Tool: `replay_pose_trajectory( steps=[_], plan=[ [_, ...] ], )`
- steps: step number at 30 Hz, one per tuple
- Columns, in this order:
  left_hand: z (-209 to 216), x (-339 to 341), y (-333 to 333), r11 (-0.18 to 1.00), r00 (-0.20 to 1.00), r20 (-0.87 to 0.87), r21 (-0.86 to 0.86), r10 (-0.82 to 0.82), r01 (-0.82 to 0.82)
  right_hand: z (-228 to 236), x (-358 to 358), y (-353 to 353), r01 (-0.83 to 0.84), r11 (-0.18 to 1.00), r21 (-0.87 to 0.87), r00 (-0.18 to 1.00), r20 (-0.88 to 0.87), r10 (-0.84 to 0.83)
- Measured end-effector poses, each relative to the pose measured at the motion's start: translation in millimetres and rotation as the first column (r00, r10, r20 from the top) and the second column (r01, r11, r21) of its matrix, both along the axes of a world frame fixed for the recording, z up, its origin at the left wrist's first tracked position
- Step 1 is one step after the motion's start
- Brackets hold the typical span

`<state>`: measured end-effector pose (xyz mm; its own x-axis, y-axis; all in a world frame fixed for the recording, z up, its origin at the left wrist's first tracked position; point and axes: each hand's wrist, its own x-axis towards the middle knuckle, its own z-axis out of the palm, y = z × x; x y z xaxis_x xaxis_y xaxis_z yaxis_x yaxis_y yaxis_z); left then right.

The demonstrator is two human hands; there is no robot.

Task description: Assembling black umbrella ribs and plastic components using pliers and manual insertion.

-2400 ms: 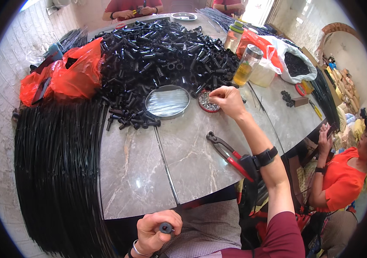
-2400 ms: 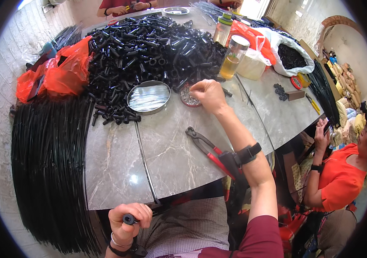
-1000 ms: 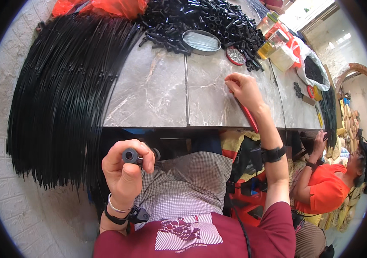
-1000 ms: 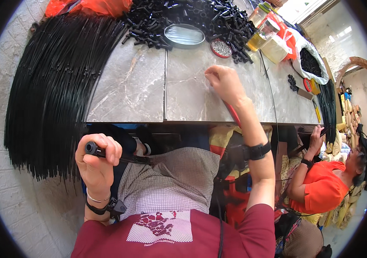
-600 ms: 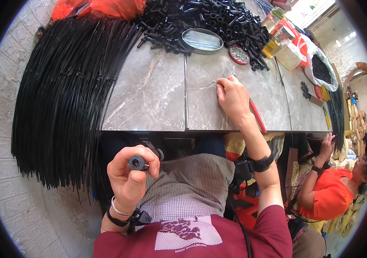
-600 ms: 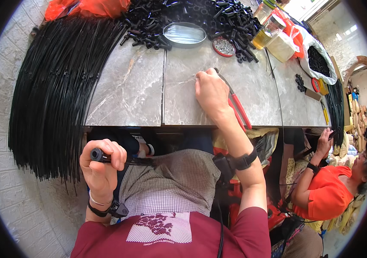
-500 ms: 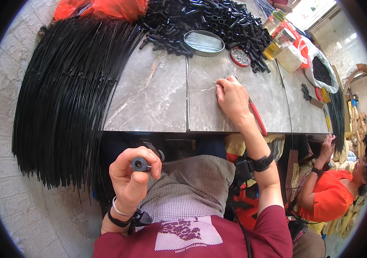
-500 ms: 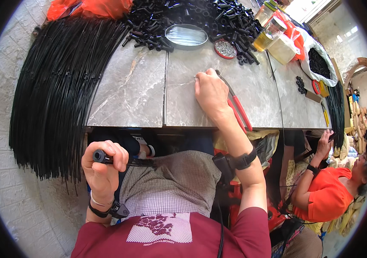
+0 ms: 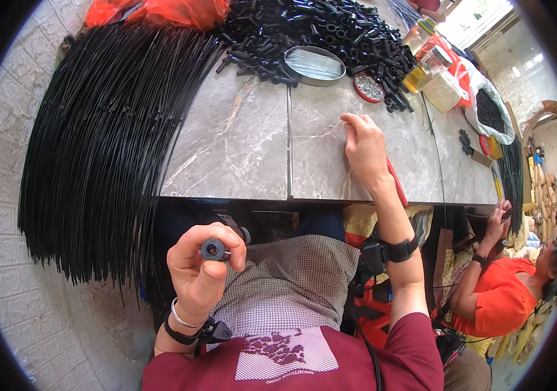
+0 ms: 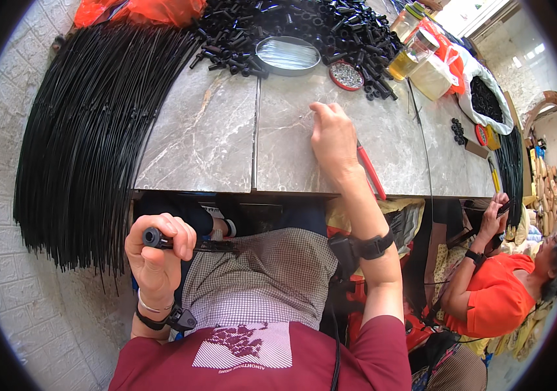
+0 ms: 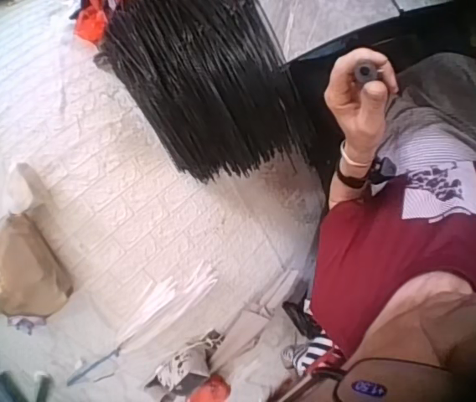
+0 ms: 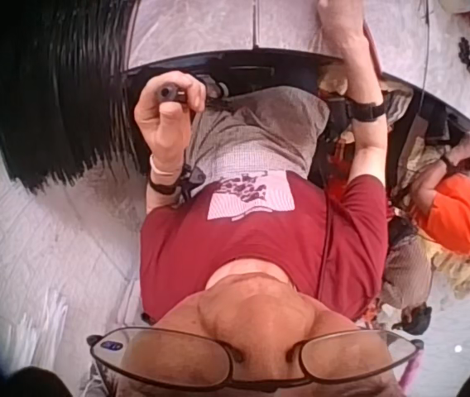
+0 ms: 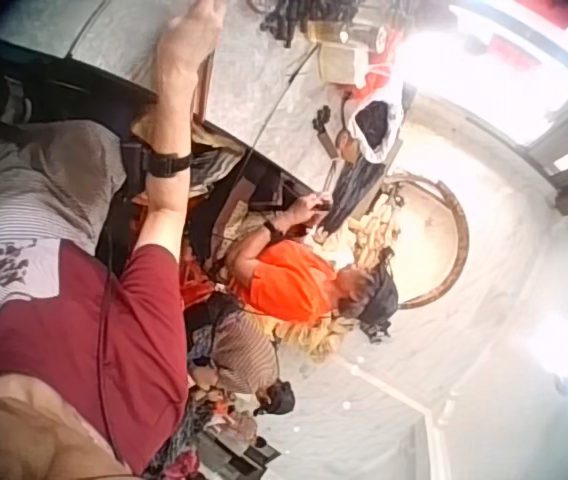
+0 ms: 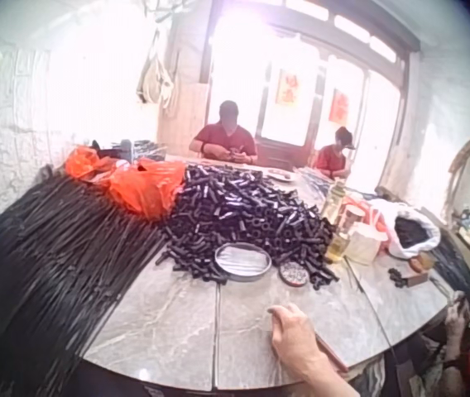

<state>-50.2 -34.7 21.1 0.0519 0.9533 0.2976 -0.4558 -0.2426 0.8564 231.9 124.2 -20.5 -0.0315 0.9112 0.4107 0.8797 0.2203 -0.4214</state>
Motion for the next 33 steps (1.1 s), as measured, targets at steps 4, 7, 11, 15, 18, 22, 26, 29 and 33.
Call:
replay_pose_trajectory(
  steps=[4, 7, 11, 15, 18, 22, 26, 29, 33],
  plan=[
    [0, 1, 1, 1.000, 1.000, -0.009, -0.003, 0.010, -0.010, 6, -5, -10, 0.031, 0.996, -0.088, 0.995, 0.101, -0.022],
    [1, 2, -1, 1.000, 1.000, -0.025, -0.016, 0.001, -0.002, 6, -14, -15, 0.047, 0.994, -0.102, 0.988, 0.149, -0.032],
    [6, 3, -3, 0.998, 0.997, -0.068, -0.054, 0.021, -0.025, 3, -17, -13, 0.045, 0.993, -0.111, 0.985, 0.169, -0.026],
    [5, 2, -5, 0.998, 0.998, -0.066, -0.053, 0.021, -0.024, 2, -19, -10, 0.021, 0.993, -0.112, 0.982, 0.189, 0.000],
    [5, 2, -5, 0.998, 0.998, -0.061, -0.051, 0.020, -0.024, 4, -23, -10, 0.007, 0.995, -0.096, 0.976, 0.218, 0.014],
    [5, 3, -5, 0.998, 0.998, -0.058, -0.052, 0.018, -0.021, 1, -22, -8, 0.003, 0.997, -0.081, 0.977, 0.215, 0.014],
    [5, 2, -5, 0.998, 0.998, -0.062, -0.053, 0.017, -0.020, 0, -16, -5, 0.018, 0.999, -0.048, 0.995, 0.099, -0.013],
    [5, 2, -6, 0.998, 0.998, -0.061, -0.057, 0.017, -0.020, 0, -15, 0, 0.024, 0.998, -0.052, 0.999, 0.040, -0.022],
    [1, 2, -6, 1.000, 1.000, 0.008, -0.021, 0.002, -0.002, 5, -19, 2, 0.053, 0.993, -0.109, 0.995, 0.086, -0.043]
  ],
)
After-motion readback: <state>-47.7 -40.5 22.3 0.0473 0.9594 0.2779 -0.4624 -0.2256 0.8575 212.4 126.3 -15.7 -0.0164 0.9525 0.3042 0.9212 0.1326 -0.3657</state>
